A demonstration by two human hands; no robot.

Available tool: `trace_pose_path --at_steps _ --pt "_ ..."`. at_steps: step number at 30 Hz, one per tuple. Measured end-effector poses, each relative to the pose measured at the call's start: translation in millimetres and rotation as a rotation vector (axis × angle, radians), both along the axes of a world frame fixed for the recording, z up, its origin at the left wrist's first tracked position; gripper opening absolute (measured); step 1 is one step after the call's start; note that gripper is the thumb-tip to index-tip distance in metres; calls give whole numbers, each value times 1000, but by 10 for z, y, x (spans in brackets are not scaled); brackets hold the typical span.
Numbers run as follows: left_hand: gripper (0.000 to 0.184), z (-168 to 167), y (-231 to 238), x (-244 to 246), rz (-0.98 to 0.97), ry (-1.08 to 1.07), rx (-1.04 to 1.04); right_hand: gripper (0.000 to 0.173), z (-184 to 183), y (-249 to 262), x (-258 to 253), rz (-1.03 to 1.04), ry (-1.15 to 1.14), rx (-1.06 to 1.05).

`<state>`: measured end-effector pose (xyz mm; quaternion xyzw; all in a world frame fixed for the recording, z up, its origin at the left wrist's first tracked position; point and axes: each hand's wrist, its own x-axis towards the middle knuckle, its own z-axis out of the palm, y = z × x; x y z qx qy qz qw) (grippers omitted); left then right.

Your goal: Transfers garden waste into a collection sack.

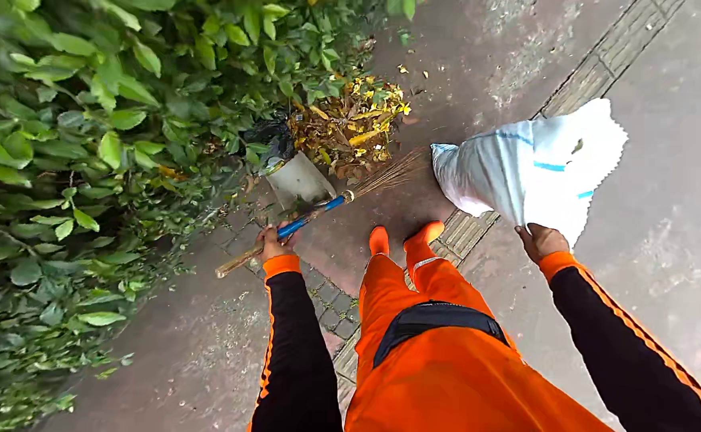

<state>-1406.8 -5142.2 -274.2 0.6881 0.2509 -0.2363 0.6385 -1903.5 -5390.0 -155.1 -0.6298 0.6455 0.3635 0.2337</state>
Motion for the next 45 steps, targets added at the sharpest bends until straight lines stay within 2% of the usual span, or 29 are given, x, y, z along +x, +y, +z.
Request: trace_pose_path --at_steps 2,5,7,8,10,13,16,18,20,21,22,24,25,27,29,31,34,36,37,38,39,40,41,42,43,45 --pt "38 -136 -2 -160 -32 57 3 56 11 -22 -51 -23 -24 14" --pt "73 -66 -44 -631 -337 274 214 52 -7 27 -93 -47 -84 40" --pt "74 141 -442 -1018 -642 460 361 50 -10 49 -87 -69 -131 67" --pt "71 54 -720 -1227 -799 444 440 49 -16 49 -80 -75 -155 80" --pt "57 65 -1455 -1747 -1129 245 471 48 -19 75 -80 -91 -209 108" --pt "40 522 -2668 -2687 -1492 -70 299 43 0 59 -145 -80 -303 119" --pt "47 880 -3672 -3653 -1778 -251 269 38 68 -10 -271 -71 -361 133" --pt "69 905 -4145 -4242 -1896 -330 365 36 116 -58 -393 -74 -403 142" --pt "97 753 -4496 -4729 -1940 -371 480 35 147 -97 -533 -88 -448 150" --pt "101 643 -4631 -4923 -1944 -384 530 34 161 -114 -602 -93 -466 165" --pt "93 539 -4756 -5075 -1941 -396 565 33 174 -133 -670 -100 -486 178" --pt "54 371 -4949 -5267 -1895 -405 626 35 191 -154 -825 -137 -524 205" --pt "42 417 -5010 -5300 -1861 -338 634 38 198 -162 -923 -175 -549 221" --pt "33 531 -5079 -5236 -1768 -223 603 50 215 -189 -1165 -279 -617 236" --pt "33 594 -5123 -5057 -1717 -247 614 57 228 -252 -1440 -380 -709 157" --pt "32 615 -5130 -4872 -1688 -317 598 52 252 -431 -1655 -397 -793 34" --pt "32 719 -5042 -4732 -1706 -342 590 36 89 -787 -1752 -194 -939 -74" --pt "39 678 -4940 -4701 -1668 -319 542 39 -83 -967 -1709 -10 -1039 -80" --pt "46 645 -4887 -4694 -1639 -305 495 39 -122 -997 -1689 26 -1077 -186" --pt "55 646 -4846 -4676 -1639 -276 432 37 -146 -993 -1678 -2 -1091 -399" --pt "58 654 -4804 -4651 -1648 -256 378 39 -137 -991 -1685 -89 -1035 -601" --pt "56 661 -4752 -4630 -1650 -259 358 53 -103 -1001 -1725 -214 -911 -688" --pt "52 677 -4706 -4609 -1662 -274 366 78 -97 -1022 -1790 -353 -766 -656" --pt "52 694 -4677 -4582 -1690 -282 380 96 -168 -1043 -1872 -488 -653 -557" --pt "52 704 -4670 -4556 -1715 -299 387 94 -318 -1062 -1976 -617 -603 -458" --pt "51 726 -4759 -4531 -1745 -360 383 43 -607 -1194 -2253 -868 -600 -394"
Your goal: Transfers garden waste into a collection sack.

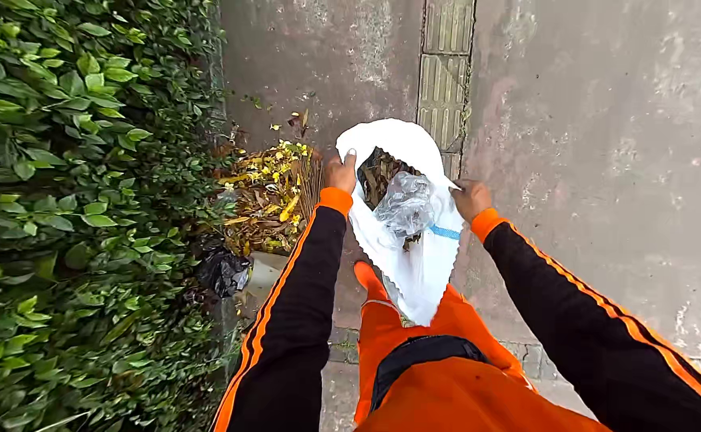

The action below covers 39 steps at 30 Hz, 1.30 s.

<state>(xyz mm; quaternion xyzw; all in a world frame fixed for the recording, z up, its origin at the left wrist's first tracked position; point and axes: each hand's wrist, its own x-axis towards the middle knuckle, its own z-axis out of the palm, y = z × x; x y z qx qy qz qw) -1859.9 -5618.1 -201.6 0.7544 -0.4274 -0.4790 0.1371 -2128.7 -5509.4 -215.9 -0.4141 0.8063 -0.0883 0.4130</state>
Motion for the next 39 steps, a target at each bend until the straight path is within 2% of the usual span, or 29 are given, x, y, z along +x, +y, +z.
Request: trace_pose_path --at_steps 1,3,4,6,9,13,14,16,19,20,22,28,32,35,39 --pt "48 9 -85 13 -8 -16 -44 31 -43 -143 -154 -97 -15 -17" --pt "42 26 -291 73 1 -40 -145 30 76 -526 -434 -241 -42 -165" --pt "41 70 -408 88 1 -53 -200 30 242 -739 -553 -250 -38 -238" --pt "41 290 -638 71 5 -71 -290 31 659 -1060 -717 -153 15 -334" --pt "41 808 -812 71 25 -64 -402 26 1163 -1276 -809 -3 69 -543" --pt "40 1220 -465 216 36 7 -506 26 1577 -1033 -767 50 85 -718" --pt "39 1198 -321 239 42 12 -506 26 1553 -925 -761 42 91 -744" --pt "40 928 32 245 33 -18 -468 27 1294 -689 -750 53 107 -687" --pt "41 278 544 180 28 -44 -331 31 725 -337 -769 139 64 -349" --pt "40 133 654 129 58 -43 -299 30 565 -219 -781 148 64 -293" --pt "40 67 801 25 110 -35 -268 29 428 12 -756 137 72 -266" --pt "46 -24 1402 103 -2 -21 -266 31 475 843 -571 153 107 -254" --pt "49 -138 2021 283 -39 8 -248 34 490 1432 -405 219 228 -101" --pt "49 -204 2475 394 -63 33 -205 28 537 1833 -208 214 291 -30" --pt "50 -446 3017 557 -61 78 -161 33 423 2238 11 116 249 -122"
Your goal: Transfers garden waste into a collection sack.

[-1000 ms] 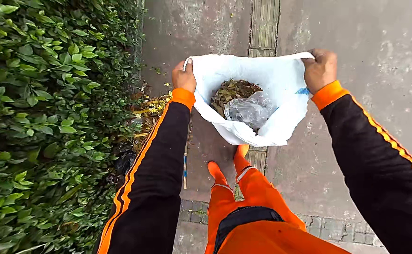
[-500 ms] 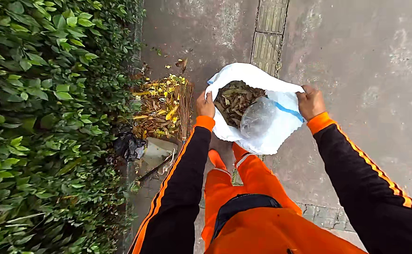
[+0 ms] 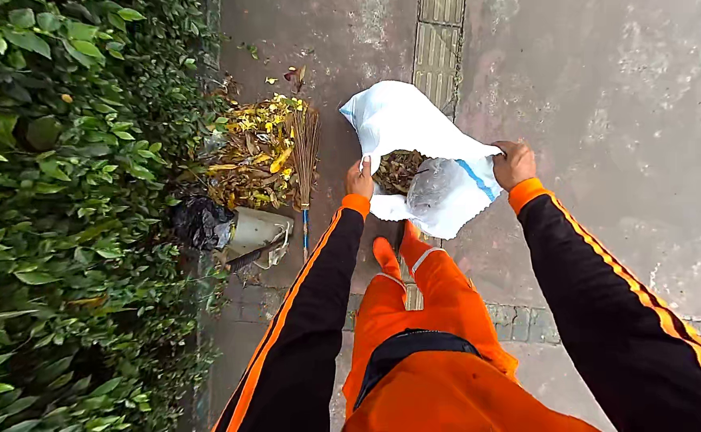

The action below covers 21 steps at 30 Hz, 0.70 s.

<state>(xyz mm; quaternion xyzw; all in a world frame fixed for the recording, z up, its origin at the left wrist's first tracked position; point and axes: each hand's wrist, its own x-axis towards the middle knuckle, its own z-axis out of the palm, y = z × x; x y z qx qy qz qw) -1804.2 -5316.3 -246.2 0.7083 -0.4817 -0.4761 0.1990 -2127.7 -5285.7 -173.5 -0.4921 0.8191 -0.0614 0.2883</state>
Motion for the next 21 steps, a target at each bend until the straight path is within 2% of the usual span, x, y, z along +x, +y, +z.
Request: trace_pose_path --at_steps 3,5,9,15,17,19,21 --pt "50 -130 359 70 20 13 40 32 -88 276 73 -105 -77 -52" --pt "47 -177 565 102 41 18 53 35 -125 470 107 -91 -80 -43" --pt "42 -357 921 142 82 46 55 33 -200 808 150 -113 -58 56" --pt "29 -437 1381 209 -27 74 105 31 -528 1307 22 -205 -103 192" --pt "27 -540 1481 257 77 204 155 30 -608 1412 13 -193 -95 231" --pt "24 -693 1588 252 275 398 228 29 -667 1495 34 -153 -102 277" --pt "27 -770 1650 196 451 495 298 29 -775 1565 34 -115 -99 314"
